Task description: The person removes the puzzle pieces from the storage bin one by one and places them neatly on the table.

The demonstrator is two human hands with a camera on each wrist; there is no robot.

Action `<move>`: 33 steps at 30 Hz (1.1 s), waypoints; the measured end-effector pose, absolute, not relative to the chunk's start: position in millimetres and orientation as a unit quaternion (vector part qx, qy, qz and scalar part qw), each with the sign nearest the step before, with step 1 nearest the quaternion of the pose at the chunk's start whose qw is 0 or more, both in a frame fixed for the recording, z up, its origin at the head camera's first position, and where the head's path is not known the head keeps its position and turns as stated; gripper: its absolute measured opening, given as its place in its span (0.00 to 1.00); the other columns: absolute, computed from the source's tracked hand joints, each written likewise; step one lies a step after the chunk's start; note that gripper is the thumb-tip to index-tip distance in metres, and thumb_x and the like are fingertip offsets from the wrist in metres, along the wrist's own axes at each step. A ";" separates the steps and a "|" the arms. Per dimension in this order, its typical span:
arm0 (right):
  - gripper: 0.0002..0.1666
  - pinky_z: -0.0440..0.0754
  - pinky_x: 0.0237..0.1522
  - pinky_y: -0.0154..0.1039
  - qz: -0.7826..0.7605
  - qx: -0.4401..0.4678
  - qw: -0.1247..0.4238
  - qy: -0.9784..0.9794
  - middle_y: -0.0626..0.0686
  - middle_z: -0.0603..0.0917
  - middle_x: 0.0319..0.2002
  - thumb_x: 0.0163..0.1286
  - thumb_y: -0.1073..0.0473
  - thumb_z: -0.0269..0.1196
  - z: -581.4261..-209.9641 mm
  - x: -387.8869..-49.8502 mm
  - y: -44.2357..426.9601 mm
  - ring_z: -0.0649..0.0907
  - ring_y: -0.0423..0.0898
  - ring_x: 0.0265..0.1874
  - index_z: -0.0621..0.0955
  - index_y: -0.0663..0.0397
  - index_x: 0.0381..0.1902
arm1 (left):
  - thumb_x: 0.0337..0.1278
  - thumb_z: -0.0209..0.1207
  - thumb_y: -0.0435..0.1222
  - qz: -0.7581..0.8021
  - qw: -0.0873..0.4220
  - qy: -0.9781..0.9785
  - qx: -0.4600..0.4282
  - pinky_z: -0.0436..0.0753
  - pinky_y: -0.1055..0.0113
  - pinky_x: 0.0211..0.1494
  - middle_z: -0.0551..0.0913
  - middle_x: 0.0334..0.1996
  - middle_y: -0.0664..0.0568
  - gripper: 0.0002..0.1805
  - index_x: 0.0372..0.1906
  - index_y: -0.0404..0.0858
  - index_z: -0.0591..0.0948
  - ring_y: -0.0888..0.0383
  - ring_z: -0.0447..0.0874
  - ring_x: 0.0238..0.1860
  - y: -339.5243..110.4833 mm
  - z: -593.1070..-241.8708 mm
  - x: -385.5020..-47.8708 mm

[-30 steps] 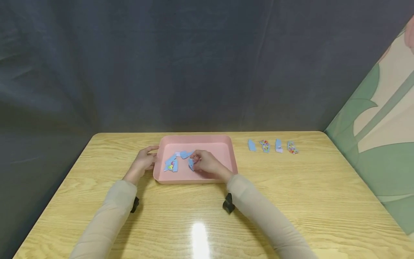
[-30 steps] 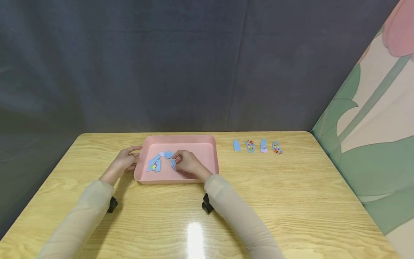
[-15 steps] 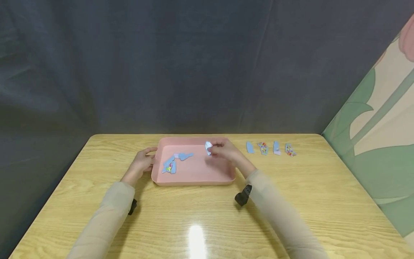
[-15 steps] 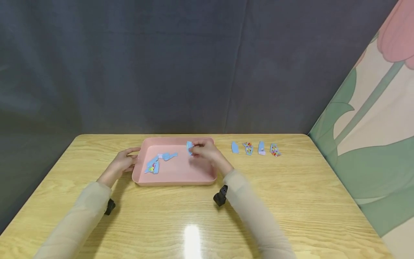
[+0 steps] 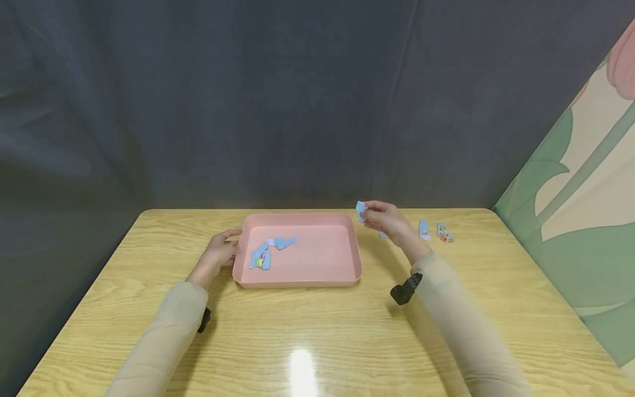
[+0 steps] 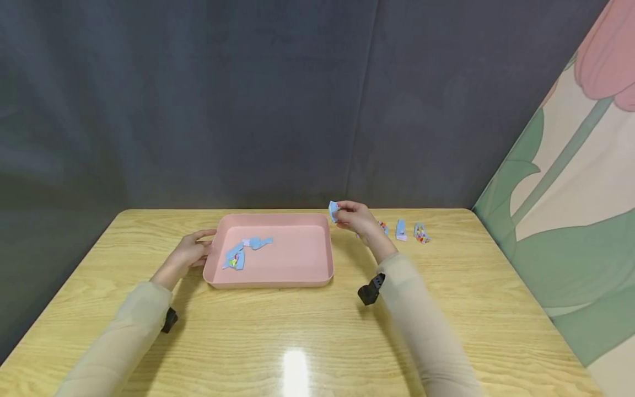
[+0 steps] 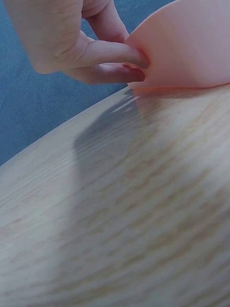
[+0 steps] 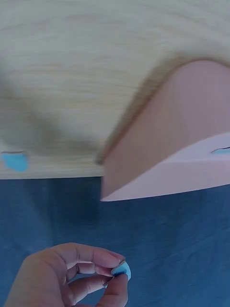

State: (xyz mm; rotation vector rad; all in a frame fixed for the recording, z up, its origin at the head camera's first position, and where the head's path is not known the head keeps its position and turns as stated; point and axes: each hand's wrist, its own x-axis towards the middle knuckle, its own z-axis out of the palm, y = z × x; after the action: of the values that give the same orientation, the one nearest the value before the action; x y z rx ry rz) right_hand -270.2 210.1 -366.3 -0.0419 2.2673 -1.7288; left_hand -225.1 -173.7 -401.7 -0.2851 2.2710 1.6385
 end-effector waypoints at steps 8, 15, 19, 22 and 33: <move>0.36 0.79 0.42 0.21 -0.608 -0.013 0.122 0.784 0.37 0.76 0.35 0.70 0.64 0.56 -350.9 -270.9 243.4 0.80 0.28 0.33 0.56 0.71 0.71 | 0.66 0.41 0.24 0.571 0.155 0.799 -0.104 0.83 0.67 0.44 0.63 0.69 0.32 0.31 0.74 0.36 0.55 0.40 0.72 0.64 -174.1 -403.5 -226.6; 0.30 0.80 0.43 0.23 -0.604 0.004 0.100 0.791 0.32 0.77 0.30 0.69 0.62 0.58 -340.8 -268.6 275.1 0.80 0.28 0.33 0.63 0.64 0.66 | 0.66 0.41 0.24 0.575 0.153 0.797 -0.107 0.83 0.66 0.46 0.63 0.69 0.32 0.31 0.74 0.36 0.55 0.40 0.72 0.64 -174.1 -403.5 -226.8; 0.16 0.78 0.45 0.21 -0.604 0.016 0.097 0.791 0.30 0.77 0.33 0.70 0.57 0.58 -339.2 -264.9 295.8 0.79 0.27 0.37 0.70 0.44 0.54 | 0.65 0.41 0.23 0.578 0.154 0.795 -0.100 0.84 0.66 0.46 0.63 0.68 0.30 0.31 0.74 0.35 0.55 0.39 0.72 0.63 -174.1 -402.4 -227.3; 0.11 0.76 0.46 0.19 -0.610 0.029 0.097 0.786 0.29 0.77 0.35 0.71 0.54 0.58 -339.2 -262.7 308.6 0.77 0.26 0.39 0.70 0.37 0.48 | 0.65 0.41 0.23 0.577 0.155 0.796 -0.096 0.84 0.64 0.48 0.63 0.68 0.29 0.31 0.74 0.34 0.55 0.39 0.72 0.63 -174.2 -401.8 -227.5; 0.10 0.80 0.32 0.22 -0.742 0.086 0.065 0.662 0.37 0.84 0.26 0.65 0.63 0.63 -344.3 -263.0 339.4 0.82 0.31 0.28 0.82 0.39 0.30 | 0.64 0.42 0.23 0.573 0.150 0.798 -0.107 0.84 0.68 0.44 0.65 0.68 0.31 0.32 0.73 0.36 0.57 0.41 0.75 0.61 -174.5 -402.9 -229.3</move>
State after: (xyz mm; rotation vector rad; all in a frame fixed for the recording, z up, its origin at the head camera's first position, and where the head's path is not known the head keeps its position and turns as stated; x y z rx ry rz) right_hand -263.0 339.4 -344.3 0.2585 1.9976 -2.2389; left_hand -229.3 -174.5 -402.9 -0.3062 2.2944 1.6473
